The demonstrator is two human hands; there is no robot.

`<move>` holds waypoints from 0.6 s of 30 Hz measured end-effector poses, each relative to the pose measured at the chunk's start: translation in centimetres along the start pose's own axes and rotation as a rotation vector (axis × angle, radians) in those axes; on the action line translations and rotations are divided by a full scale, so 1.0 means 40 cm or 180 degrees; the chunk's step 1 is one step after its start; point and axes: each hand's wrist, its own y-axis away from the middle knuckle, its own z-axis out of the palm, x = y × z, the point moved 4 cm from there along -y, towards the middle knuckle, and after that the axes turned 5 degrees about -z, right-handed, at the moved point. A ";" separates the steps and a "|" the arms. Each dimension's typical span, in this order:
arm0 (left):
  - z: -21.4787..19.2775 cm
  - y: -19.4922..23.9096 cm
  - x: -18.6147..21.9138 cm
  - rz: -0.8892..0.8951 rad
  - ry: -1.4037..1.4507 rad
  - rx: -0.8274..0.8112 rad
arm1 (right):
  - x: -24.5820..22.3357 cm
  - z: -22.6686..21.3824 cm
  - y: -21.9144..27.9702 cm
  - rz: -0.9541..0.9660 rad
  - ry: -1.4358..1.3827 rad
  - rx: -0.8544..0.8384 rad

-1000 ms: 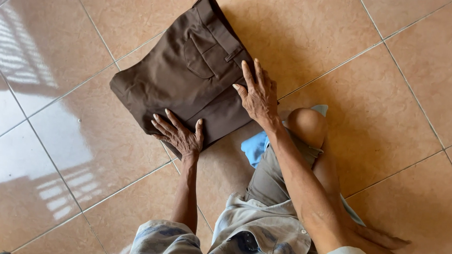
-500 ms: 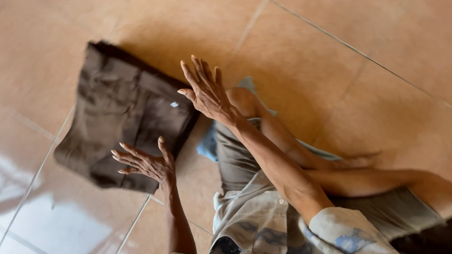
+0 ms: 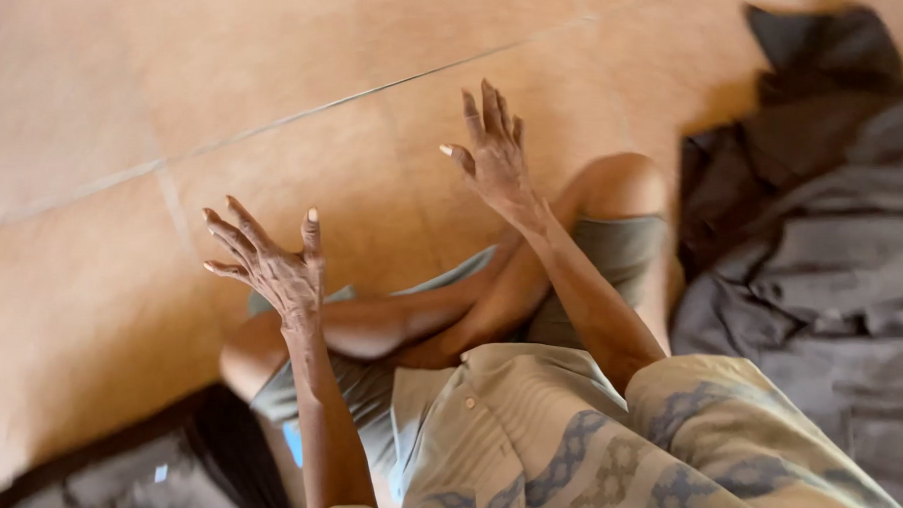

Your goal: The person sits cross-legged on a tiled floor and folds dark brown trousers by hand. They align the legs, fold the garment in half, then fold it again into a compact rectangle, smoothing the fabric before placing the folded pants aside.

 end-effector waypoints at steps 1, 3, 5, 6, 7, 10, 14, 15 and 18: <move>0.033 -0.010 0.086 0.0159 0.0068 -0.0106 | 0.063 -0.056 0.026 0.0174 0.0058 0.0087; 0.092 -0.019 0.254 0.0480 0.0135 -0.0403 | 0.167 -0.170 0.079 0.0262 0.0107 0.0528; 0.161 -0.010 0.399 0.0843 0.0309 -0.0541 | 0.264 -0.272 0.144 0.0722 0.0063 0.0596; 0.192 0.000 0.468 0.1054 0.0437 -0.0605 | 0.309 -0.316 0.180 0.1038 -0.0036 0.0580; 0.216 0.014 0.545 0.1175 0.0487 -0.0684 | 0.365 -0.344 0.224 0.1164 0.0004 0.0654; 0.280 0.079 0.764 0.1706 0.0617 -0.0915 | 0.516 -0.421 0.362 0.1454 0.0409 0.0950; 0.365 0.220 1.009 0.2559 0.0585 -0.1004 | 0.656 -0.503 0.561 0.2245 0.0673 0.1036; 0.381 0.264 1.063 0.2817 0.0607 -0.1004 | 0.677 -0.523 0.612 0.2602 0.0489 0.0996; 0.404 0.401 1.170 0.3185 0.0900 -0.1542 | 0.716 -0.538 0.752 0.3253 0.0551 0.1054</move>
